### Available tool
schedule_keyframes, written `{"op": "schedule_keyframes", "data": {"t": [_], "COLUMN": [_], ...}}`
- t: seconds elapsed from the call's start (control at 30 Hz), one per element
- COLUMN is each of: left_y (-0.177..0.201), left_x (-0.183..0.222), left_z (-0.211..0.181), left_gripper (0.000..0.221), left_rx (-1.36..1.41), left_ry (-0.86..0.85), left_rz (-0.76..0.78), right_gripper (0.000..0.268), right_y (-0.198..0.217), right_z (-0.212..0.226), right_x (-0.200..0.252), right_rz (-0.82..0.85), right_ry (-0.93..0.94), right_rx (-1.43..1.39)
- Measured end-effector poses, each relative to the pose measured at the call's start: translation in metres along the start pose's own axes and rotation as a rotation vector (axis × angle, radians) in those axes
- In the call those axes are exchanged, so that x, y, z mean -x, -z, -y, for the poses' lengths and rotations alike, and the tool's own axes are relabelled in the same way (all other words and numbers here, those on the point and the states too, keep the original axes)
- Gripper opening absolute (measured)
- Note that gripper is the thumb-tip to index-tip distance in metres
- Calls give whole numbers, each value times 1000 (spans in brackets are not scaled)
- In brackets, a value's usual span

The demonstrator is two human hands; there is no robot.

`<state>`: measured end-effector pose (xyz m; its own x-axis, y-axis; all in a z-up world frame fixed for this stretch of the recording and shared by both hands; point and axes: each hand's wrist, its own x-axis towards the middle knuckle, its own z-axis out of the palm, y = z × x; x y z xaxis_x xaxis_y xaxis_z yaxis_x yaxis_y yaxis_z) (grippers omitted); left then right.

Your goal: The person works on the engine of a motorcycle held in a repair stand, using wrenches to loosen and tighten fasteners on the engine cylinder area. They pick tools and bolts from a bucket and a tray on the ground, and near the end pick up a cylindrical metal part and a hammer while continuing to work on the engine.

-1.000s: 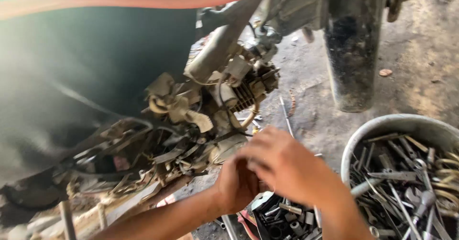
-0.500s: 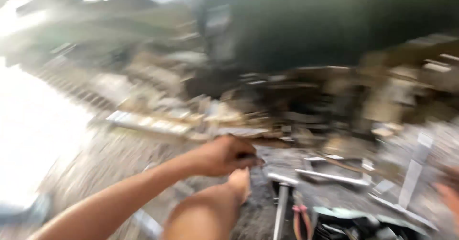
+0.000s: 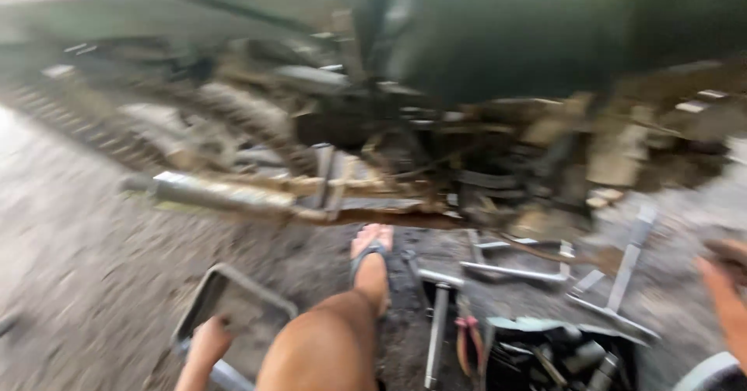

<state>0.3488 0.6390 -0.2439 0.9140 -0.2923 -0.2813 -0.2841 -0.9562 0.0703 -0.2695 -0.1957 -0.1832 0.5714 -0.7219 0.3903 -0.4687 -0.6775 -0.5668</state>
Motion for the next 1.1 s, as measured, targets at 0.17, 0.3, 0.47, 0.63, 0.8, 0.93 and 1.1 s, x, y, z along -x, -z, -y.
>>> {"op": "schedule_keyframes", "data": {"t": [0.17,0.3,0.47,0.63,0.8,0.93,1.1], "left_y": [92,241,360,378,292,213,201], "left_x": [-7,51,128,186,180,142,120], "left_z": [-110,-266,-425,-574,-668,-692,-687], "left_gripper": [42,47,30,19,15,11,27], "left_rx": [-150,-201,83,197,-150,-167,-160], "left_ry": [-24,-174,-742,-1645,-1911,-1991,-1922], "left_rz": [178,115,-9,93,133,-8,8], "right_gripper": [19,26,22,20,20,22,28], "right_y": [129,138,151,161,144,104,33], "right_z": [314,320,326,320,288,224,145], "right_x": [-54,-56,-62,-74,-67,-36,11], "right_rz": [-87,-109,-154,-337,-364,-267,-155], "right_ry": [-143,-164,-213,-355,-454,-546,-645], "right_rx": [200,159,1,9,-135,-141,171]}}
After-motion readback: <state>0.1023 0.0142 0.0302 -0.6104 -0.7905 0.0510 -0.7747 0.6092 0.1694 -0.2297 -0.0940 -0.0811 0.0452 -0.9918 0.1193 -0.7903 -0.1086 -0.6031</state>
